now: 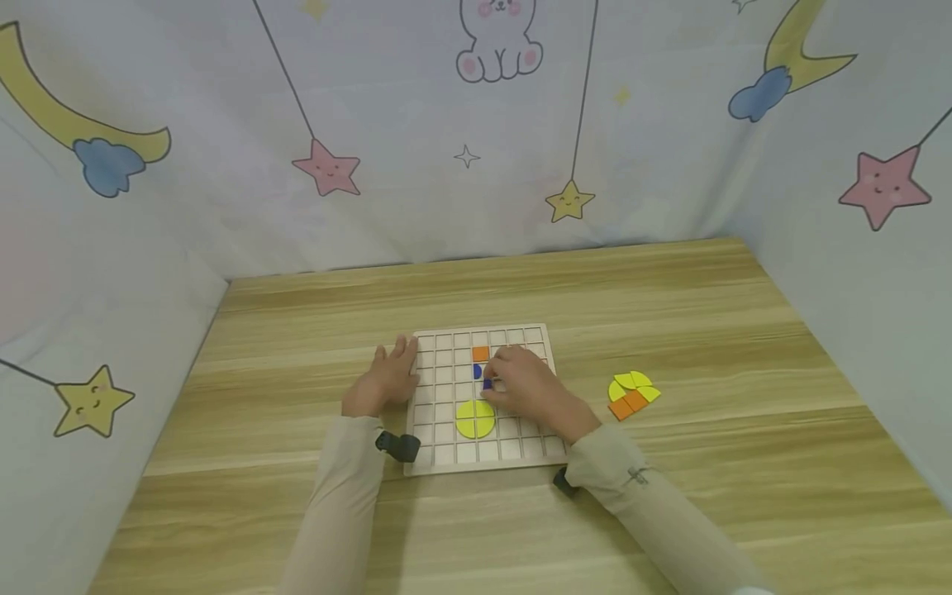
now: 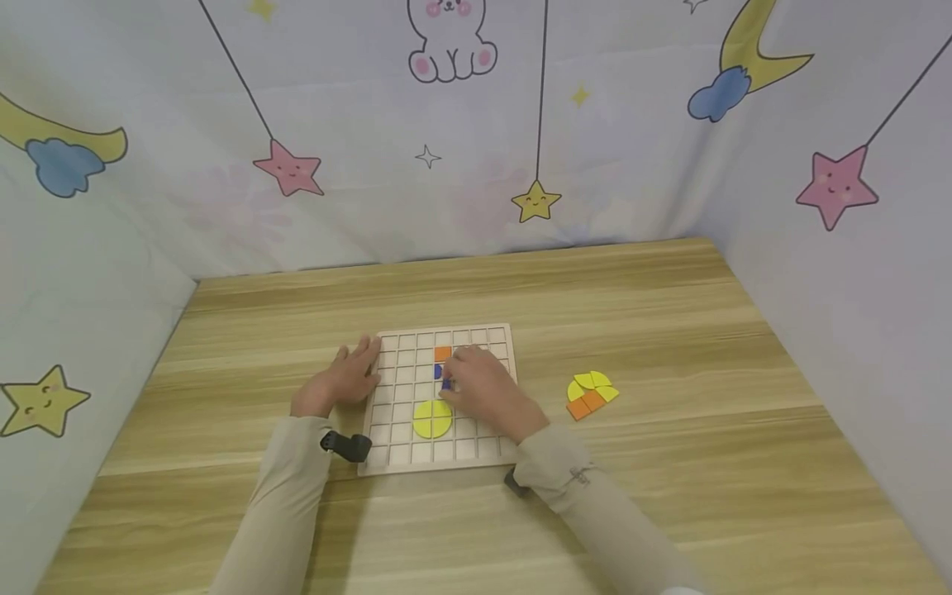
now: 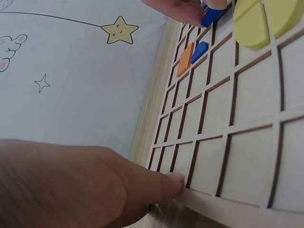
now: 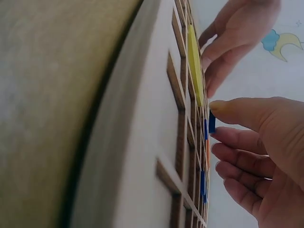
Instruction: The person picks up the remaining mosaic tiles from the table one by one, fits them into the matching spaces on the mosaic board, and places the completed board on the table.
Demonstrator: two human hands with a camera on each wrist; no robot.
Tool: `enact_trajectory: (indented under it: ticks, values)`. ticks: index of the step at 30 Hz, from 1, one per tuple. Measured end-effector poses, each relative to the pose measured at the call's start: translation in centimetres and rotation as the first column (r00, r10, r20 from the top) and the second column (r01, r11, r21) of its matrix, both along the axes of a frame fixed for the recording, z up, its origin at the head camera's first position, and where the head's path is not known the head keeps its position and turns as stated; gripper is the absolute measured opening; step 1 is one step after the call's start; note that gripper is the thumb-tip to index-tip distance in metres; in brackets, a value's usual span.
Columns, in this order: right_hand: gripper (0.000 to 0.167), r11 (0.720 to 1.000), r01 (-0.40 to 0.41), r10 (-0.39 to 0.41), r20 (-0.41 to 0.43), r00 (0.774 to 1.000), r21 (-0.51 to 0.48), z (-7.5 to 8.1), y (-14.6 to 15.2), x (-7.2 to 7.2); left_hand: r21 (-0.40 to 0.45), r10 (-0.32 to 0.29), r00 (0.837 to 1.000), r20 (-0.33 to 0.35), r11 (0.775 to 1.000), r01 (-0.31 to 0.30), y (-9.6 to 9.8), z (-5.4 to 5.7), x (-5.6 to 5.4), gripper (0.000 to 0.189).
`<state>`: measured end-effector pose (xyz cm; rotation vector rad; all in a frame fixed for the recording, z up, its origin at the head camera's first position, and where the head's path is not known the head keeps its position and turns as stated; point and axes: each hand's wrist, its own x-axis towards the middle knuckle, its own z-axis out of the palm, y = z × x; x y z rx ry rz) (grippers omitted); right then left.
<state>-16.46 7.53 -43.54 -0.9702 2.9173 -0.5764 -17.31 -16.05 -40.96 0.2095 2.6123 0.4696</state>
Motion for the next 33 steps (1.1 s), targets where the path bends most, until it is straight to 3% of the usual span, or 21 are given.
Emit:
enact_trajectory:
  ticks: [11, 33]
  values:
    - [0.021, 0.999, -0.022, 0.022, -0.023, 0.999, 0.031, -0.22, -0.76, -0.12, -0.009, 0.014, 1.000, 0.014, 1.000, -0.014, 0.06, -0.21, -0.11, 0.064]
    - [0.019, 0.998, -0.063, 0.064, -0.023, 0.998, 0.003, -0.22, -0.85, -0.36, -0.007, 0.001, 1.000, -0.007, 1.000, -0.001, 0.02, -0.29, -0.19, 0.062]
